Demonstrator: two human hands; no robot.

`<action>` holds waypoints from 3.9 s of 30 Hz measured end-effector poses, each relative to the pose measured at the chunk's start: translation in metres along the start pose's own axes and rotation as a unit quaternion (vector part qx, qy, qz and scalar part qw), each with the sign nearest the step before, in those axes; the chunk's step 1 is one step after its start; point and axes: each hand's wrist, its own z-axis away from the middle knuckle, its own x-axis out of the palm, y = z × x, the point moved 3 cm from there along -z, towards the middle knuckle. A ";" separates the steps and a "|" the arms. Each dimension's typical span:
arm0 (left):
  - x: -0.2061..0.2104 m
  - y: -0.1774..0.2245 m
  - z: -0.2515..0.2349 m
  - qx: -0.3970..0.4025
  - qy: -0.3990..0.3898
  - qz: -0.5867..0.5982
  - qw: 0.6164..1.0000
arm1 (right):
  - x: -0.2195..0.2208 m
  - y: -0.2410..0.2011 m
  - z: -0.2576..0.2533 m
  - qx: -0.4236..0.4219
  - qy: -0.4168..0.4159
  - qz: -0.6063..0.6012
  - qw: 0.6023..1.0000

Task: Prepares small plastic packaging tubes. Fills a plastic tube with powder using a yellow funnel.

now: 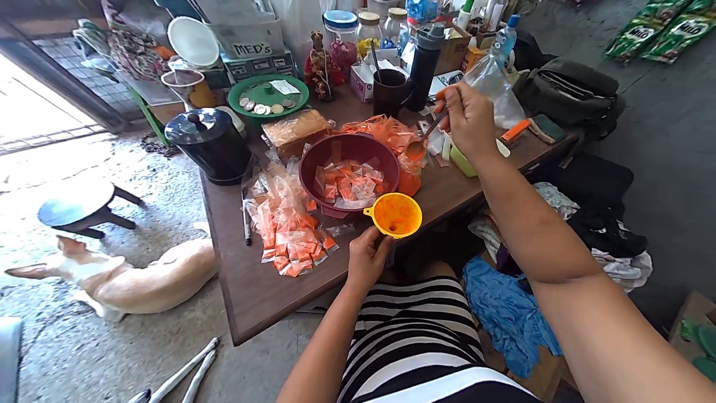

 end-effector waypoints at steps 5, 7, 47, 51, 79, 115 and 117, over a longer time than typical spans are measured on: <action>0.000 -0.001 -0.001 -0.007 -0.008 -0.006 1.000 | 0.028 0.005 -0.006 0.115 -0.124 0.015 0.986; 0.000 -0.001 -0.001 -0.006 -0.010 -0.005 1.000 | 0.043 0.013 -0.003 0.176 -0.174 0.006 0.969; -0.014 0.137 -0.051 0.000 -0.084 0.075 0.994 | 0.040 -0.064 0.234 0.061 -0.108 -0.226 0.966; -0.008 0.145 -0.057 0.019 -0.097 0.060 0.993 | 0.033 -0.064 0.235 0.087 -0.126 -0.219 0.964; 0.004 0.164 -0.080 0.079 -0.110 -0.066 0.989 | -0.020 -0.090 0.168 0.073 -0.135 -0.332 0.931; -0.025 0.166 -0.106 0.120 -0.069 -0.043 0.989 | 0.063 -0.042 0.244 0.187 -0.195 -0.309 0.912; -0.025 0.166 -0.107 0.120 -0.066 -0.039 0.990 | 0.065 -0.040 0.246 0.186 -0.187 -0.310 0.913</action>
